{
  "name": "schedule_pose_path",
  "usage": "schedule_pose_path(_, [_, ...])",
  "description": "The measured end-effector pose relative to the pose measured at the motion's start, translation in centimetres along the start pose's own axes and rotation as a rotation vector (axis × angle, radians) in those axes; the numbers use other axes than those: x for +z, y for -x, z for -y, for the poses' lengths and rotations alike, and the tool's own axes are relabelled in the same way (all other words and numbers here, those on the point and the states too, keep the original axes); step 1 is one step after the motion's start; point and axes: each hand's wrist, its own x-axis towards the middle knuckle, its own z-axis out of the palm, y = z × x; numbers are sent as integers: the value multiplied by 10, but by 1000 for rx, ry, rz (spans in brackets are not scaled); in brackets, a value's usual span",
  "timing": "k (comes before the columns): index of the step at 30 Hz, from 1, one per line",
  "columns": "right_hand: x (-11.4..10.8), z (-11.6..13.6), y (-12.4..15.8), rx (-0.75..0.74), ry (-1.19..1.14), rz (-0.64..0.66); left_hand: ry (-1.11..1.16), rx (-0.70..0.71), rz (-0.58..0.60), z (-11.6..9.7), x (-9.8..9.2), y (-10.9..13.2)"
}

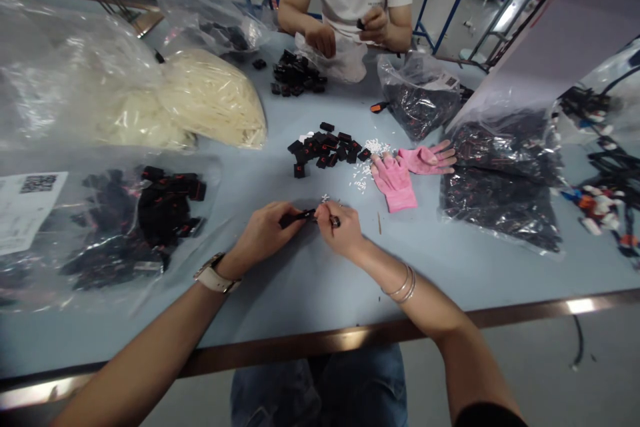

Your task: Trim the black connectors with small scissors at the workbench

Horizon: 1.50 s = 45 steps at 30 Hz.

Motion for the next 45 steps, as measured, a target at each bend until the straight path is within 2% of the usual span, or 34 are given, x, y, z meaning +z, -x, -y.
schedule_pose_path(14, [-3, 13, -11, 182, 17, 105, -26, 24, -37, -1, 4, 1])
schedule_pose_path(19, [-1, 8, -5, 137, -19, 98, -51, 22, -43, 0, 5, 1])
schedule_pose_path(24, [-1, 0, 0, 105, -76, 4, -22, 8, -55, 1, 7, 1])
schedule_pose_path(27, [-1, -1, 0, 101, -71, 26, 5, 1, -60, 1, 5, 1])
schedule_pose_path(30, [-2, -1, -1, 71, -87, 25, 64, -26, -73, -2, 4, 1])
schedule_pose_path(33, [-2, -3, 1, 67, -137, -29, 215, -113, -116, -3, 6, 0])
schedule_pose_path(35, [-2, -5, 3, 89, -165, -39, 415, -226, -211, 0, 6, -4])
schedule_pose_path(36, [-2, -6, 3, 97, -176, -36, 553, -292, -300, 4, 5, -7])
schedule_pose_path(39, [-2, -8, 4, 108, -193, 4, 1055, -472, -719, 20, -8, -16])
schedule_pose_path(41, [-1, -8, 4, 111, -187, 31, 1305, -579, -969, 31, -22, -20])
schedule_pose_path(42, [-1, -9, 4, 113, -182, 43, 1357, -644, -1040, 35, -28, -20])
schedule_pose_path(45, [-1, -9, 4, 117, -169, 61, 1354, -618, -1083, 42, -37, -19])
